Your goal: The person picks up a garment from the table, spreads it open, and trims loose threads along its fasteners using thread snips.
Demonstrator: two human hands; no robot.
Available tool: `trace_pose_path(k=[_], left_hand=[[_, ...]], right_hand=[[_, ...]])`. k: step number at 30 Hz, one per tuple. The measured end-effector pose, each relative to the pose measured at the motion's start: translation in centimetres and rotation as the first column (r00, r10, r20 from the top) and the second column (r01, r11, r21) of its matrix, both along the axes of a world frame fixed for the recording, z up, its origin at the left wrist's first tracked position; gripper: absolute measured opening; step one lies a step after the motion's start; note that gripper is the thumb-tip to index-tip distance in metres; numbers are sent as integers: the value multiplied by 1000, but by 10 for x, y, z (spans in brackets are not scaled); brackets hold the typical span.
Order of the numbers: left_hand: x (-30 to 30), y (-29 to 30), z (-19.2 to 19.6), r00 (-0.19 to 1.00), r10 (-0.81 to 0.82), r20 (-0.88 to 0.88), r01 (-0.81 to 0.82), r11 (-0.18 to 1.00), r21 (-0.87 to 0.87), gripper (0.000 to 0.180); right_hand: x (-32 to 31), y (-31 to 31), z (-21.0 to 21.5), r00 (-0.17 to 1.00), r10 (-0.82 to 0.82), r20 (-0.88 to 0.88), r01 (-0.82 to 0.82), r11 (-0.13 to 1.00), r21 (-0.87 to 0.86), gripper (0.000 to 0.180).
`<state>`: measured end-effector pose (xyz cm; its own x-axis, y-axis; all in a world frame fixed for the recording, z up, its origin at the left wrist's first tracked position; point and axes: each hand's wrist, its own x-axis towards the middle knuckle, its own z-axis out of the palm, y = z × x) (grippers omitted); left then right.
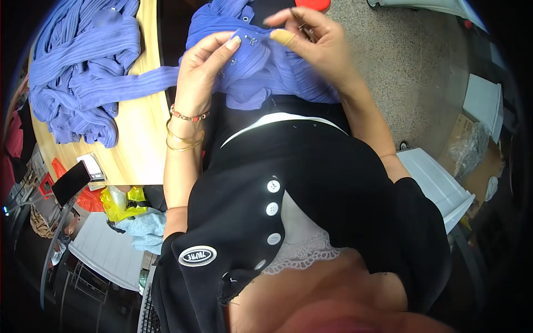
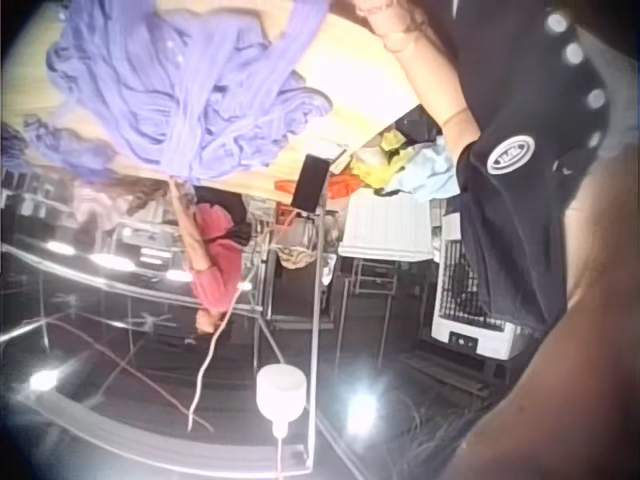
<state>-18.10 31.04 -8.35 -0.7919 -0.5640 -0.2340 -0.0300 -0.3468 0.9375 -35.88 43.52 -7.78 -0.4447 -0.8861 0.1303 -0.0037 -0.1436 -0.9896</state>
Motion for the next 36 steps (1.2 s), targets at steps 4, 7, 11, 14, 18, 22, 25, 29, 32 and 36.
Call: trace_pose_path(k=[4,7,11,14,18,22,25,29,32,36], left_hand=[[-4,-1,2,1000,1,-14,-1,1000,6,20],[-3,-6,0,999,-43,-16,42,998,-43,19],[-7,-9,-1,998,-57,2,57,998,-24,19],[-9,-13,-4,998,-67,-4,67,998,-1,18],[-10,-18,-8,998,-62,-4,62,997,41,18],[-12,-20,-13,997,-80,-5,80,994,80,18],[-14,-20,-17,997,-72,-15,73,989,125,18],[-13,-22,-22,998,-57,-36,64,973,220,18],[-13,-20,-22,998,-42,-47,52,967,248,19],[-13,-22,-24,997,-38,-71,56,962,267,20]], right_hand=[[-3,-5,0,996,90,28,-93,987,131,17],[-6,-12,-2,983,130,131,-148,978,144,18],[-15,-21,1,951,243,191,-281,937,207,12],[-21,-29,6,915,277,292,-360,888,286,10],[-23,-35,5,890,320,324,-407,878,252,8],[-30,-36,-10,857,396,329,-485,837,255,9],[-32,-32,-14,841,368,397,-478,849,224,9],[-36,-29,-15,822,391,414,-502,840,206,11],[-33,-26,-15,811,406,422,-514,838,182,11],[-31,-22,-9,844,392,365,-490,841,229,11]])
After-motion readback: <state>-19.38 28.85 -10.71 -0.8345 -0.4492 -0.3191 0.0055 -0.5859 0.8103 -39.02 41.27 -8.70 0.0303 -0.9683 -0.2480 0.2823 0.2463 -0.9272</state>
